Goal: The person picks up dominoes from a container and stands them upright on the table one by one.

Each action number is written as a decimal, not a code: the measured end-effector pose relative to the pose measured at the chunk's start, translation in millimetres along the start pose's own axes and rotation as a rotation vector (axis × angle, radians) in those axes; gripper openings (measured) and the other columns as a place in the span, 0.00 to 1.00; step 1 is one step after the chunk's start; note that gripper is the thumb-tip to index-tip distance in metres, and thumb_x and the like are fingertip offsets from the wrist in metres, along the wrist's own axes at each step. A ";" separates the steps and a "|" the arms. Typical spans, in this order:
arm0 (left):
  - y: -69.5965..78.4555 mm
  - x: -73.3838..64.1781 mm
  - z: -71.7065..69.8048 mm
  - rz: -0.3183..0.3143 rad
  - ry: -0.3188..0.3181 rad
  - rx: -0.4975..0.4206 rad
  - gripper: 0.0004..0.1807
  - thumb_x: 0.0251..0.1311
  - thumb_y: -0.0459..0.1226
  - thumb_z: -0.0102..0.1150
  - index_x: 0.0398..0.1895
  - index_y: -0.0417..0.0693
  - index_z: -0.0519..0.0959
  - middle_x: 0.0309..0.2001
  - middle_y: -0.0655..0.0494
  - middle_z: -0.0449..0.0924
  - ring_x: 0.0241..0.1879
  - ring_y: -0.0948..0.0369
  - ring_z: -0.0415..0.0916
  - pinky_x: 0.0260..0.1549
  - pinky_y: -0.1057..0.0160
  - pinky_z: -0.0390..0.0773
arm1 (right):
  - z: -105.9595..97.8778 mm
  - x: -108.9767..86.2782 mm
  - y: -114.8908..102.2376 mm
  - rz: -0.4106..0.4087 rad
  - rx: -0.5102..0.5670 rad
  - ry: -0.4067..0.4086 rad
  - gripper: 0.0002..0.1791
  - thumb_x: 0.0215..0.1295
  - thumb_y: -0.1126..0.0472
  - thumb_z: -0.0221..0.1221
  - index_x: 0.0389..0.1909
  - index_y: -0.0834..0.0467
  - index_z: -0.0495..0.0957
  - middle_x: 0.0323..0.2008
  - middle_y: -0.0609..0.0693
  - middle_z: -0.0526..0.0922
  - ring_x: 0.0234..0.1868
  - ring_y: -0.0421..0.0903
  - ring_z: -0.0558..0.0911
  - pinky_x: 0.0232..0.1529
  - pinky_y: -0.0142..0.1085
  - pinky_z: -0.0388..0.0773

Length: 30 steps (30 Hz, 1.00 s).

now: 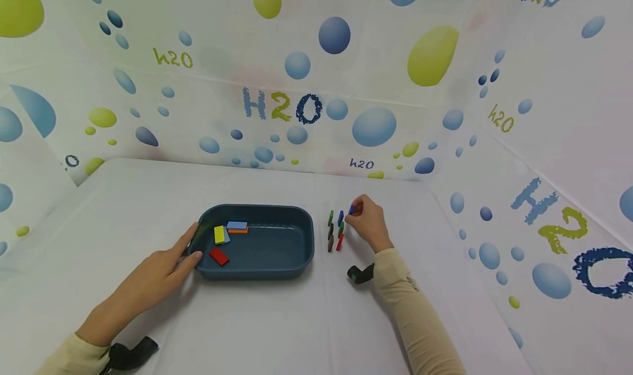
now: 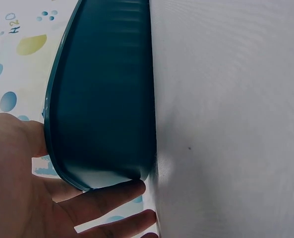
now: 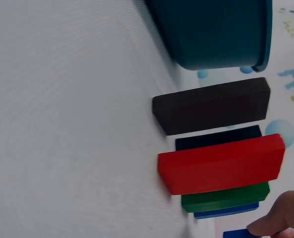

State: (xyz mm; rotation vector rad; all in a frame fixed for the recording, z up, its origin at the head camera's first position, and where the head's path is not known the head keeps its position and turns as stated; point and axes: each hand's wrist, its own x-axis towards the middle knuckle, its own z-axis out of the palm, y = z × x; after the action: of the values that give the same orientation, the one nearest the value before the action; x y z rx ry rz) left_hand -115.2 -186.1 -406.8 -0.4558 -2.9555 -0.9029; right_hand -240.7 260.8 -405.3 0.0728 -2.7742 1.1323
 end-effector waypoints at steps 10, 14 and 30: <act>1.0 -1.3 -1.0 -0.001 0.003 0.005 0.40 0.80 0.51 0.50 0.83 0.39 0.51 0.59 0.27 0.78 0.55 0.34 0.79 0.49 0.33 0.77 | 8.6 0.3 8.0 0.010 -0.020 -0.035 0.16 0.63 0.69 0.70 0.47 0.63 0.75 0.44 0.60 0.84 0.46 0.56 0.84 0.50 0.49 0.81; 0.3 -1.1 -0.6 0.001 0.009 0.010 0.40 0.81 0.51 0.49 0.84 0.40 0.51 0.59 0.27 0.78 0.55 0.34 0.79 0.50 0.33 0.77 | 7.9 2.8 7.7 0.001 -0.033 -0.037 0.15 0.64 0.70 0.69 0.47 0.64 0.75 0.44 0.60 0.85 0.46 0.56 0.84 0.50 0.50 0.80; -1.4 1.0 0.2 0.008 0.015 -0.001 0.39 0.81 0.50 0.49 0.83 0.38 0.51 0.58 0.27 0.78 0.54 0.35 0.80 0.51 0.34 0.77 | 7.0 4.9 10.3 0.010 -0.051 -0.080 0.15 0.64 0.70 0.68 0.49 0.65 0.76 0.46 0.61 0.86 0.49 0.57 0.85 0.50 0.50 0.81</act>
State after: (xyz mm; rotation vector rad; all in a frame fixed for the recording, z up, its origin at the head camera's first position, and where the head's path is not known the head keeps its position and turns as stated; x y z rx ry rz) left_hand -116.5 -186.8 -407.6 -0.4583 -2.9375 -0.9026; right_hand -247.4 263.4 -416.6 0.1017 -2.8748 1.0838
